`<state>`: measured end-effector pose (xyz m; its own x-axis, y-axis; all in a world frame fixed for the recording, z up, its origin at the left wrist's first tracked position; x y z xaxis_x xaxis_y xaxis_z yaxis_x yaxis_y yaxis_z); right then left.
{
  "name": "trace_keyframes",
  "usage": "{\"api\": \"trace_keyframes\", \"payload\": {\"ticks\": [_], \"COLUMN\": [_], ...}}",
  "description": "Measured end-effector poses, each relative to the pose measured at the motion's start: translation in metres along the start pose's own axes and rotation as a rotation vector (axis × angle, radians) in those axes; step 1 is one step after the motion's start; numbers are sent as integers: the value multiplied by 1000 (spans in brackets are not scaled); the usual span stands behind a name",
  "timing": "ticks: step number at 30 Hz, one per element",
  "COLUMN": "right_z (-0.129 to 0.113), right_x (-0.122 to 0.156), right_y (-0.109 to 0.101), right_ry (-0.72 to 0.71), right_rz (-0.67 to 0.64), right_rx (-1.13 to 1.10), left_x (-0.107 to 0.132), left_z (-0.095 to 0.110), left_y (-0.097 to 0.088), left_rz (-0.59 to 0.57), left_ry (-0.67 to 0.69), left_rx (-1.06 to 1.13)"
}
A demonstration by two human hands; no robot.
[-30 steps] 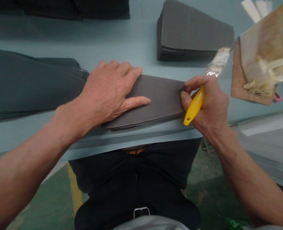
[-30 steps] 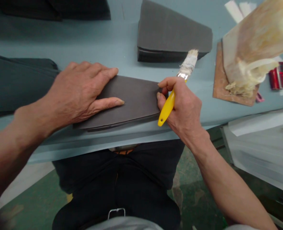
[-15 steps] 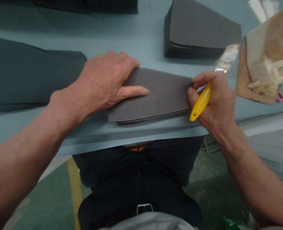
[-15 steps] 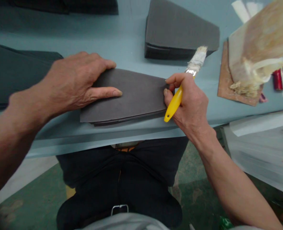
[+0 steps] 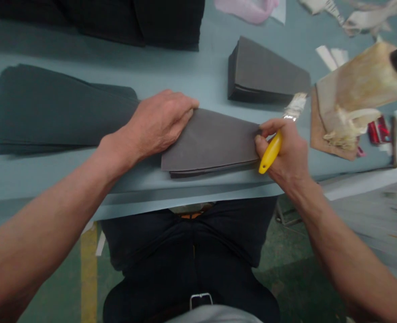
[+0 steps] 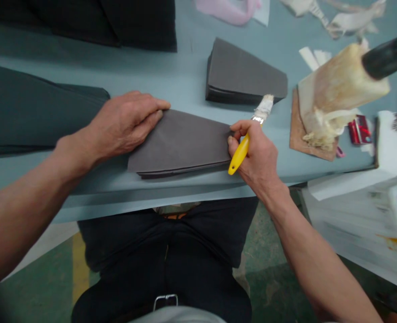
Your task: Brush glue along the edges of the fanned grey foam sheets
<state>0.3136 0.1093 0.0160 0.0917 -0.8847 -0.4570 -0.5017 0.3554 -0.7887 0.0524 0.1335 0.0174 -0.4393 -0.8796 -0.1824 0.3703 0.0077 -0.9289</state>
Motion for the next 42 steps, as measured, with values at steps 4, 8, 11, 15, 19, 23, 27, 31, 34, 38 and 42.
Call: {"api": "trace_keyframes", "payload": {"ticks": [4, 8, 11, 15, 19, 23, 27, 31, 34, 38, 42], "right_z": [-2, -6, -9, -26, -42, -43, -36, -28, -20, -15, -11], "right_x": [1, 4, 5, 6, 4, 1, -2, -2, -2, -2, -2], "right_y": [1, 0, -3, -6, -1, 7, 11, 17, 21, 22, 18], "right_ry": [-11, -26, -33, -167, -363, -461, -431, -347, -284, -274, -283], "right_rz": [43, 92, 130, 161, 87, -13, -37, -60, -74, -67, -49], "right_rx": [3, 27, 101, 189, 132, 70, 14, -38, -84, -119, -169], "left_x": [2, 3, 5, 6, 6, 6, 8, 9, 8, 6, 8], "left_z": [-6, -13, -15, -14, -13, -14, -17, -18, -16, -16, -23], "left_y": [4, 5, 6, 3, 4, 5, 7, 7, 7, 4, -2], "left_rz": [35, 106, 126, 130, 97, 85, 94, 121, 138, 173, 242], "left_ry": [-2, 3, 12, 17, -6, -20, -19, 1, 17, 12, -23], "left_rx": [14, 10, -7, -23, -48, -56, -54, -24, -4, 59, 174]}}
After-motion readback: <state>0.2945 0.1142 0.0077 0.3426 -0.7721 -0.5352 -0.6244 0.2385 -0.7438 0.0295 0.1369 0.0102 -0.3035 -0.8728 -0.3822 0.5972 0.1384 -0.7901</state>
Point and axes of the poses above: each hand's wrist, its own x-axis away from the middle knuckle, its own y-axis out of the palm, z = x × y, the point moved 9 cm from there along -x, towards the middle knuckle, and after that the axes turned 9 degrees about z, right-handed, at the moved point
